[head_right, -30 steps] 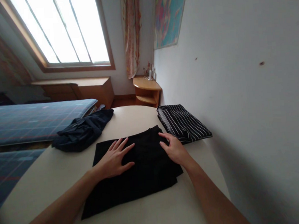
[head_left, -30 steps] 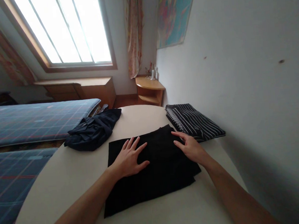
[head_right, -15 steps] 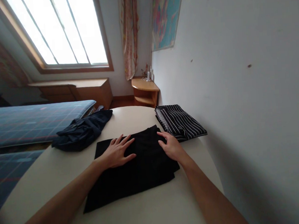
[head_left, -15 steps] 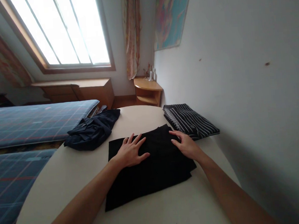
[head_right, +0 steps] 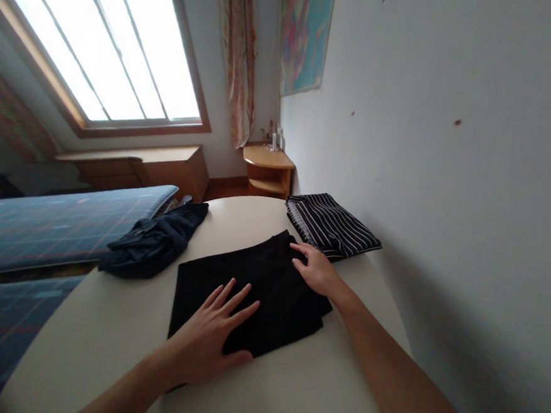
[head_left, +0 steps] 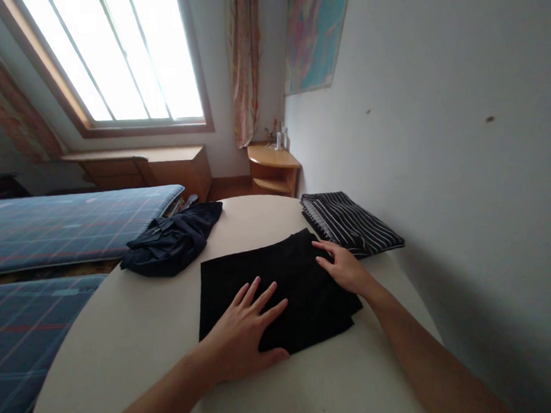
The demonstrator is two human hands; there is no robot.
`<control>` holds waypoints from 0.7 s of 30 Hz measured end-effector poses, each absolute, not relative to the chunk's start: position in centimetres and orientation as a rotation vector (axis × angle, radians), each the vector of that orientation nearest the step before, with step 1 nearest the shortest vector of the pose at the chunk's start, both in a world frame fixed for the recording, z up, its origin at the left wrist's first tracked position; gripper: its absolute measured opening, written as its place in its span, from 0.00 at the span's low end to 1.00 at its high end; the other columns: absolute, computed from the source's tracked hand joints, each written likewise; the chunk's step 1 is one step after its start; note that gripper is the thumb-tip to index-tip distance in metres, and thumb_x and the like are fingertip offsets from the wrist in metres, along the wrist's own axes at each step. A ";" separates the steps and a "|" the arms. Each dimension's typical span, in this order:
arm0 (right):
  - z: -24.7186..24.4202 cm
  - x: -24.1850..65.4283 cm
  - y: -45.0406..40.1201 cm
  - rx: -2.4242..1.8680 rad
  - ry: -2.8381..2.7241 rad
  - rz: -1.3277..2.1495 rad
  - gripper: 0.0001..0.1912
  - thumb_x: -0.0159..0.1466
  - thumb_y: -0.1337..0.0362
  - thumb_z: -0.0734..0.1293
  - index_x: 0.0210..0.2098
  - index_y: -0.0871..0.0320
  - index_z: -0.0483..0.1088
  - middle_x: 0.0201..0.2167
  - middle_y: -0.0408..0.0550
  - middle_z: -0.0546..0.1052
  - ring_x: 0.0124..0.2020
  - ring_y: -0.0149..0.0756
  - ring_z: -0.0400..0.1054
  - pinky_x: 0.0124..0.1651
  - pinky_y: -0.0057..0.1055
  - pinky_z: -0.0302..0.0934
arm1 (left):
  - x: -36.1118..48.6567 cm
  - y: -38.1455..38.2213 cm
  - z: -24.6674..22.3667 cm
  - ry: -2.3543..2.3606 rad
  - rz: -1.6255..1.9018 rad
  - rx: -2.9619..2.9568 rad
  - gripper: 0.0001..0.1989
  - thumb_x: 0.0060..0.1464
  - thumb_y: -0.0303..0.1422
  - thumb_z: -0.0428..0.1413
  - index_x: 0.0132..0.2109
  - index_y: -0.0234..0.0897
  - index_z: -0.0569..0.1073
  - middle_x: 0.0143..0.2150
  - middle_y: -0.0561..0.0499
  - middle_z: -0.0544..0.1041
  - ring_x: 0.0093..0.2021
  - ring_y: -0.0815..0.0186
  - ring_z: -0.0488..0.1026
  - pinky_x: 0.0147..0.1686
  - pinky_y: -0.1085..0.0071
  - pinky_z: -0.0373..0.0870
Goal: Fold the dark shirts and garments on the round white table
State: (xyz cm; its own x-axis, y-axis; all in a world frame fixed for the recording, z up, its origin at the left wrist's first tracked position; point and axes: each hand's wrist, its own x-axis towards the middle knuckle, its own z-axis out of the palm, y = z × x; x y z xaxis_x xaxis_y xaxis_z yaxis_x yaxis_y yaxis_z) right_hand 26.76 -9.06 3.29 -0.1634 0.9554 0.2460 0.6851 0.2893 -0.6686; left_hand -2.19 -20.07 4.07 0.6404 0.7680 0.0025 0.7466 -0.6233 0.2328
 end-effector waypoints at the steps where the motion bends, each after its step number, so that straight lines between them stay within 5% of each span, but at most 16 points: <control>1: 3.3 26.8 -9.1 -1.464 -1.918 0.547 0.23 0.63 0.65 0.65 0.58 0.61 0.72 0.61 0.58 0.72 0.64 0.43 0.63 0.69 0.45 0.51 | -2.9 -19.9 4.1 1.289 0.170 2.631 0.37 0.61 0.55 0.52 0.72 0.53 0.53 0.76 0.49 0.46 0.74 0.43 0.38 0.68 0.41 0.46; 5: 3.5 26.8 -9.1 -1.442 -1.898 0.578 0.23 0.62 0.65 0.66 0.57 0.59 0.73 0.61 0.57 0.71 0.64 0.42 0.63 0.68 0.44 0.53 | -6.7 -18.4 3.1 1.740 0.274 2.453 0.31 0.65 0.52 0.46 0.70 0.45 0.61 0.74 0.46 0.52 0.73 0.41 0.42 0.67 0.40 0.49; 9: 4.2 26.8 -9.2 -1.447 -1.901 0.606 0.24 0.63 0.64 0.65 0.58 0.60 0.72 0.62 0.58 0.70 0.64 0.43 0.64 0.68 0.46 0.53 | -10.0 -16.1 1.8 2.000 0.481 2.284 0.28 0.64 0.47 0.47 0.64 0.36 0.70 0.70 0.42 0.63 0.69 0.46 0.58 0.65 0.49 0.59; 14: 6.5 26.4 -9.3 -1.438 -1.959 0.574 0.23 0.62 0.63 0.67 0.57 0.56 0.73 0.62 0.54 0.71 0.64 0.44 0.64 0.68 0.45 0.54 | -11.9 -14.6 1.5 2.023 0.718 2.137 0.21 0.60 0.41 0.51 0.55 0.37 0.76 0.63 0.41 0.69 0.56 0.54 0.74 0.61 0.59 0.65; 18: 9.3 24.8 -9.5 -1.445 -2.055 0.476 0.23 0.62 0.63 0.67 0.57 0.57 0.74 0.62 0.55 0.71 0.63 0.45 0.65 0.68 0.45 0.54 | -12.6 -14.4 1.9 1.964 0.849 1.932 0.19 0.55 0.38 0.53 0.51 0.37 0.75 0.60 0.42 0.71 0.32 0.65 0.78 0.45 0.64 0.73; 21: 11.5 22.5 -9.9 -1.442 -2.148 0.363 0.23 0.63 0.65 0.66 0.58 0.59 0.73 0.62 0.57 0.71 0.63 0.47 0.65 0.68 0.44 0.54 | -13.0 -14.3 2.2 1.919 0.875 1.808 0.18 0.51 0.37 0.56 0.49 0.38 0.76 0.42 0.48 0.78 0.27 0.66 0.74 0.34 0.69 0.69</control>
